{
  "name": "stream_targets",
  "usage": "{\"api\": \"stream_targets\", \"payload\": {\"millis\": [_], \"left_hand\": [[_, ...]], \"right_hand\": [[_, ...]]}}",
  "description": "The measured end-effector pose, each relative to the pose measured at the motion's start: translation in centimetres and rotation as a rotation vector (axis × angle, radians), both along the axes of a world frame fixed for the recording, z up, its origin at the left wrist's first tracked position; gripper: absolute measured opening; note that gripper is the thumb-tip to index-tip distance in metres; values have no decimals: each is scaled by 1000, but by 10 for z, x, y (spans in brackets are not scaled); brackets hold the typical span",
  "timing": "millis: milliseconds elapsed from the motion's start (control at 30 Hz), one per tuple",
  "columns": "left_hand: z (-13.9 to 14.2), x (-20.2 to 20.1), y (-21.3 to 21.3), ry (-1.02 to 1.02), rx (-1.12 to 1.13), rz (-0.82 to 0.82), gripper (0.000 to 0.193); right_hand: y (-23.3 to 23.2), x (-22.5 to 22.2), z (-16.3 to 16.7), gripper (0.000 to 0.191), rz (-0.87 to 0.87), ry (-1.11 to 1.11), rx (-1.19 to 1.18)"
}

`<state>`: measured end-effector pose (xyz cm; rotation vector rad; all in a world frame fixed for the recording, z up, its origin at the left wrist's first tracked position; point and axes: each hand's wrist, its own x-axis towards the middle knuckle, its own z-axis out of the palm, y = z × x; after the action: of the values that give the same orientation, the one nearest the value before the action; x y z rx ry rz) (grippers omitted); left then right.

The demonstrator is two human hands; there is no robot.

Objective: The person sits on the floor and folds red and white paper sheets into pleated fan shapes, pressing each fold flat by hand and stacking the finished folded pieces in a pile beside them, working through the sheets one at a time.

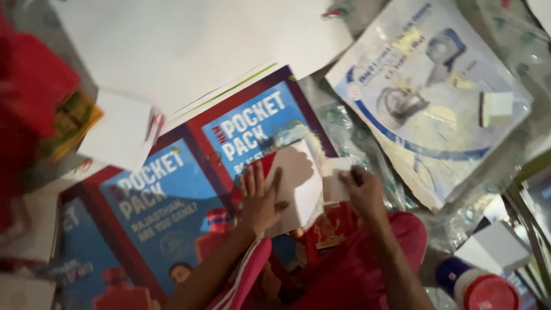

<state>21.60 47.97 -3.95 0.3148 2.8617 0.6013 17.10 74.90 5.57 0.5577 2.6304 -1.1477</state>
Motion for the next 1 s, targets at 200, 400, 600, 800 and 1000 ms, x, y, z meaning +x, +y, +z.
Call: {"api": "stream_targets", "payload": {"millis": [200, 400, 600, 800, 1000], "left_hand": [[14, -7, -5, -133, 106, 68, 131], [19, -13, -5, -202, 92, 94, 134], [14, -16, -5, -102, 116, 112, 143], [11, -16, -4, -328, -13, 69, 151], [3, -13, -1, 51, -125, 122, 141]], "right_hand": [[-43, 2, -61, 34, 218, -76, 105], [-52, -3, -70, 32, 218, 8, 214], [-60, 3, -72, 28, 364, 204, 229], [-69, 6, -79, 23, 381, 127, 327], [-76, 11, -77, 25, 403, 217, 276]]}}
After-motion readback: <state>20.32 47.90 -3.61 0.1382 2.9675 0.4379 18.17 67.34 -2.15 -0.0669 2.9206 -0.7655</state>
